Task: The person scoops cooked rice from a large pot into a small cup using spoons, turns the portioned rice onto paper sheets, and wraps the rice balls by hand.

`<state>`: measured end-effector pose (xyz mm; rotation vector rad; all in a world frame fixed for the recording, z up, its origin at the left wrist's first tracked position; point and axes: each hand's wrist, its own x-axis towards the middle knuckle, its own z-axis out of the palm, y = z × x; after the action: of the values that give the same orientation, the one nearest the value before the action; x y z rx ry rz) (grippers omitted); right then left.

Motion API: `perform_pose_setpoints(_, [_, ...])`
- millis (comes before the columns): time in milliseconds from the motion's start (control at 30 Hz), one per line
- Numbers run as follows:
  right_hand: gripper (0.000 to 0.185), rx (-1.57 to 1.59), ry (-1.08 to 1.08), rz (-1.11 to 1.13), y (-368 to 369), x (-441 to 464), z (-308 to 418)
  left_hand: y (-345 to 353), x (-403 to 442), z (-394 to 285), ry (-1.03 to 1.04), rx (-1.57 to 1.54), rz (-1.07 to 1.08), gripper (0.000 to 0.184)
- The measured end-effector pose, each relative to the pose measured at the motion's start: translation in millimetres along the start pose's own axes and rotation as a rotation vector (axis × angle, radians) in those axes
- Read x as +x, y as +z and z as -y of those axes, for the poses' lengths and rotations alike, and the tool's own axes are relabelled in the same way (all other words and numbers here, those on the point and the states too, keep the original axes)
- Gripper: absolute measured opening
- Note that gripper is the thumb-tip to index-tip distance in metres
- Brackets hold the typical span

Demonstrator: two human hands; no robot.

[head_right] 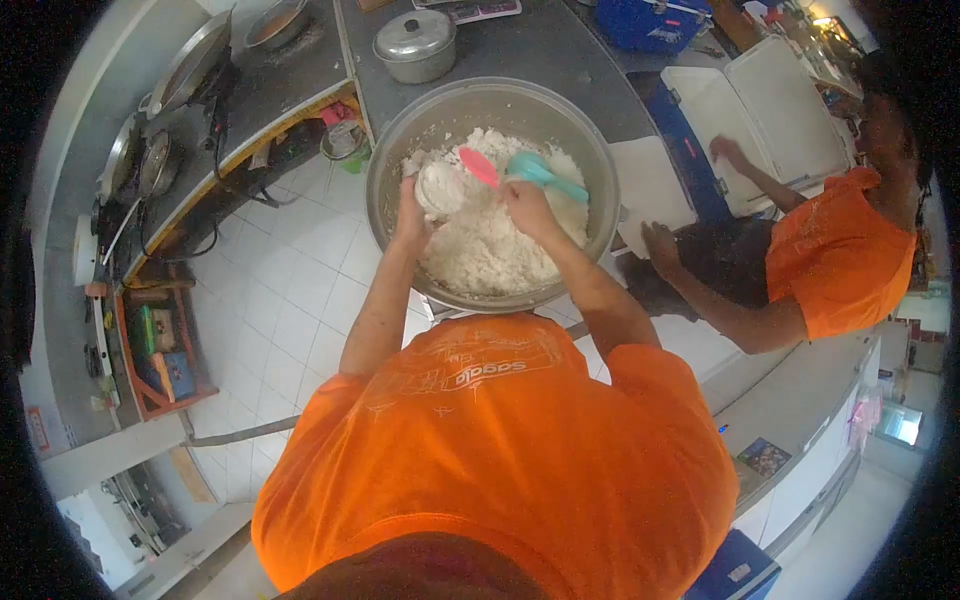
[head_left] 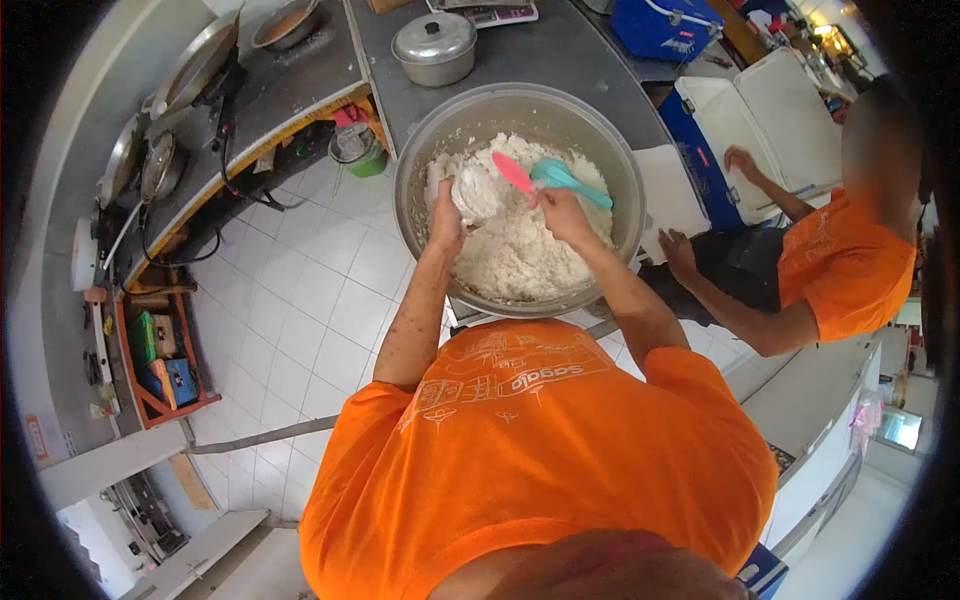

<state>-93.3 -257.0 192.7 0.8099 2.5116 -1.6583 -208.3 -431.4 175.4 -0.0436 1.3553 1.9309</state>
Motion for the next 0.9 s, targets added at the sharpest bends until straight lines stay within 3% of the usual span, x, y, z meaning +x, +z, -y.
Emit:
perform_pose_setpoints(67, [0.029, 0.175, 0.139, 0.070, 2.8, 1.0, 16.1, -8.1, 10.2, -5.8, -0.017, 0.116, 0.013, 0.050])
perform_pose_setpoints(133, [0.033, -0.088, -0.359, -0.036, 23.0, 7.0, 2.4, -11.1, 3.6, 2.9, -0.063, 0.242, 0.030, 0.052])
perform_pose_setpoints(200, [0.032, -0.167, -0.272, -0.015, 13.4, 1.7, 21.1, -4.1, 8.5, -1.3, 0.078, 0.054, 0.061, 0.048])
perform_pose_setpoints(233, [0.031, -0.234, -0.158, 0.027, 15.1, -7.7, 23.5, -5.6, 12.8, 5.5, 0.044, 0.066, 0.009, 0.049])
perform_pose_setpoints(367, [0.035, -0.348, -0.114, 0.001, -4.9, -13.1, 12.4, -11.0, 9.8, 17.9, 0.076, 0.033, 0.014, 0.051])
perform_pose_setpoints(433, [0.040, -0.771, 0.011, 0.096, -17.0, -24.5, 15.0, -15.1, 0.2, 8.6, 0.021, -0.084, -0.001, 0.059])
perform_pose_setpoints(467, [0.040, -0.760, 0.019, 0.091, -7.3, -26.4, 1.2, -10.2, -11.0, 3.8, 0.014, -0.072, 0.005, 0.059])
perform_pose_setpoints(533, [0.043, -0.985, -0.182, -0.083, 15.6, -20.2, -29.6, 12.8, -34.2, -18.4, 0.032, -0.298, -0.042, 0.064])
perform_pose_setpoints(567, [0.051, -0.910, -0.311, -0.119, 14.4, -30.1, -2.4, 23.1, -42.9, -25.5, 0.038, -0.368, 0.056, 0.064])
perform_pose_setpoints(633, [0.053, 0.176, -0.173, -0.188, 55.3, -2.9, -15.0, 39.6, -29.3, -6.4, 0.118, -0.276, -0.011, 0.062])
perform_pose_setpoints(700, [0.052, 1.181, 0.097, -0.061, 68.0, -5.8, 14.6, 33.8, 0.6, 41.8, 0.308, -0.003, -0.146, 0.053])
perform_pose_setpoints(733, [0.052, 1.188, 0.099, -0.098, 53.6, -9.5, 15.5, 42.2, 0.8, 43.9, 0.288, 0.004, -0.117, 0.053])
perform_pose_setpoints(800, [0.051, 1.891, 0.134, 0.355, 28.3, -6.9, 15.2, 61.7, -12.7, 32.5, 0.774, 0.803, -0.378, 0.051])
perform_pose_setpoints(833, [0.051, 1.894, 0.128, 0.340, 15.3, -3.0, 1.9, 72.8, -31.3, 20.0, 0.725, 0.842, -0.354, 0.054])
perform_pose_setpoints(900, [0.055, 0.527, -0.487, -0.195, -22.4, 0.8, -38.5, 73.6, -46.4, 13.5, 0.782, 0.810, -0.315, 0.058])
